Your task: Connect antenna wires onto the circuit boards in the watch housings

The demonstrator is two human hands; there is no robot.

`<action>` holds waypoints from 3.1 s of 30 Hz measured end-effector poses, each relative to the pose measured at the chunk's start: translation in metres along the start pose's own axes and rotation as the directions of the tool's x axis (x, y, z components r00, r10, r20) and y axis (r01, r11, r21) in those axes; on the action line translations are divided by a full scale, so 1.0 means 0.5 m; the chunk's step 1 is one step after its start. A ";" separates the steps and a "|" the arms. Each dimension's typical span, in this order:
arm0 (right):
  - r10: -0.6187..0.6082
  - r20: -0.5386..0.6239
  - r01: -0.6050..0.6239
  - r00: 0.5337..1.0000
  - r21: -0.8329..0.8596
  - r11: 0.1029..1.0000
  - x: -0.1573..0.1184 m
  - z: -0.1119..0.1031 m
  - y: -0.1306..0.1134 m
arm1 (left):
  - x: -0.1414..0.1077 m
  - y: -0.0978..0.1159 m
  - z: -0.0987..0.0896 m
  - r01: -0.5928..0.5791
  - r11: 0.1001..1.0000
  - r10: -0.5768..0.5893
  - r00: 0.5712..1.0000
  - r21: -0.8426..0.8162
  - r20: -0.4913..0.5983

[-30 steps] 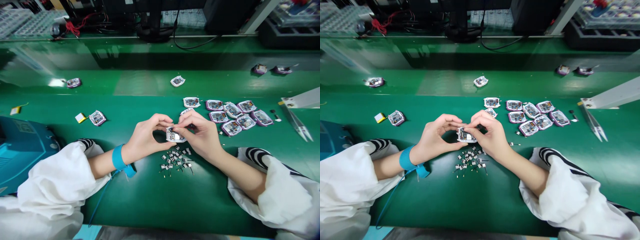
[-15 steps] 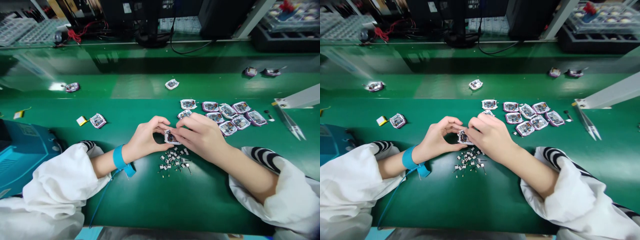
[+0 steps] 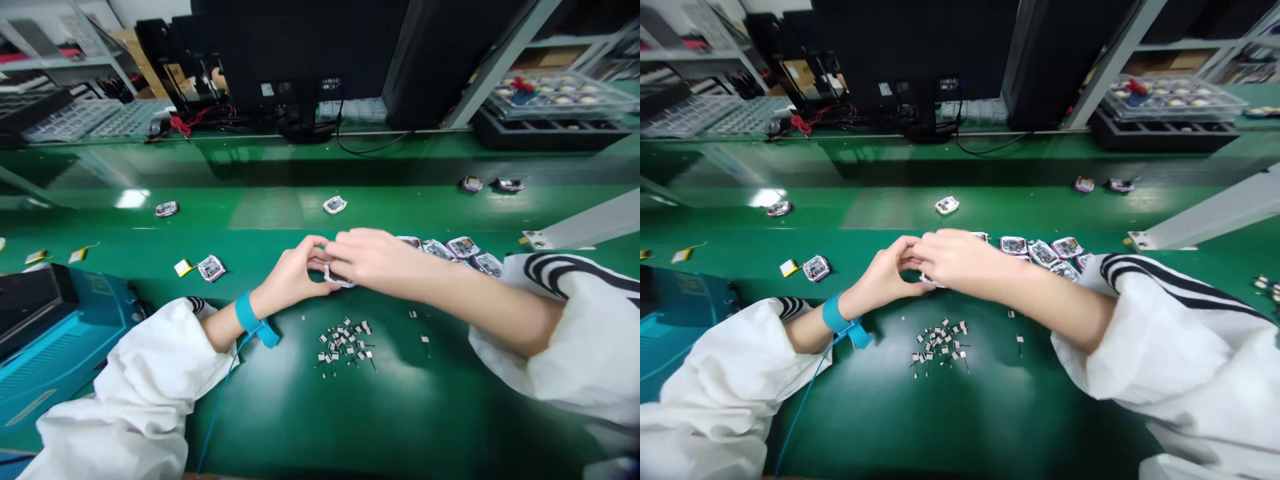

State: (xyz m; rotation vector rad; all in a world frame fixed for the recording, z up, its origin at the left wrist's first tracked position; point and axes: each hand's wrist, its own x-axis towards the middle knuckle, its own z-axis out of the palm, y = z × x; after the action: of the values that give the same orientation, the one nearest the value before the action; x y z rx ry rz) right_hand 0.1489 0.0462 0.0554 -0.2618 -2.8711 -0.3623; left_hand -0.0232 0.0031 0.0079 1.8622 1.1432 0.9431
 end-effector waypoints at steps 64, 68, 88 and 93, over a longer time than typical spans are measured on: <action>0.592 0.078 -0.538 0.802 0.526 0.659 -0.086 0.120 -0.079 | -0.035 0.002 0.024 -0.380 0.671 0.229 0.923 0.637 0.309; 0.602 0.091 -0.554 0.794 0.518 0.652 -0.085 0.121 -0.079 | -0.030 0.002 0.026 -0.399 0.626 0.239 0.916 0.671 0.321; 0.596 0.174 -0.593 0.784 0.494 0.636 -0.083 0.113 -0.076 | -0.035 0.004 0.032 -0.403 0.548 0.231 0.915 0.733 0.330; 0.596 0.149 -0.584 0.789 0.483 0.652 -0.085 0.114 -0.077 | -0.036 0.005 0.035 -0.412 0.528 0.263 0.911 0.743 0.318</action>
State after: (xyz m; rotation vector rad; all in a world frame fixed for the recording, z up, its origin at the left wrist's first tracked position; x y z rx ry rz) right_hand 0.1700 0.0185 -0.0178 -1.0377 -2.5231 0.5122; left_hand -0.0132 -0.0182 -0.0018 2.9376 1.2206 0.4265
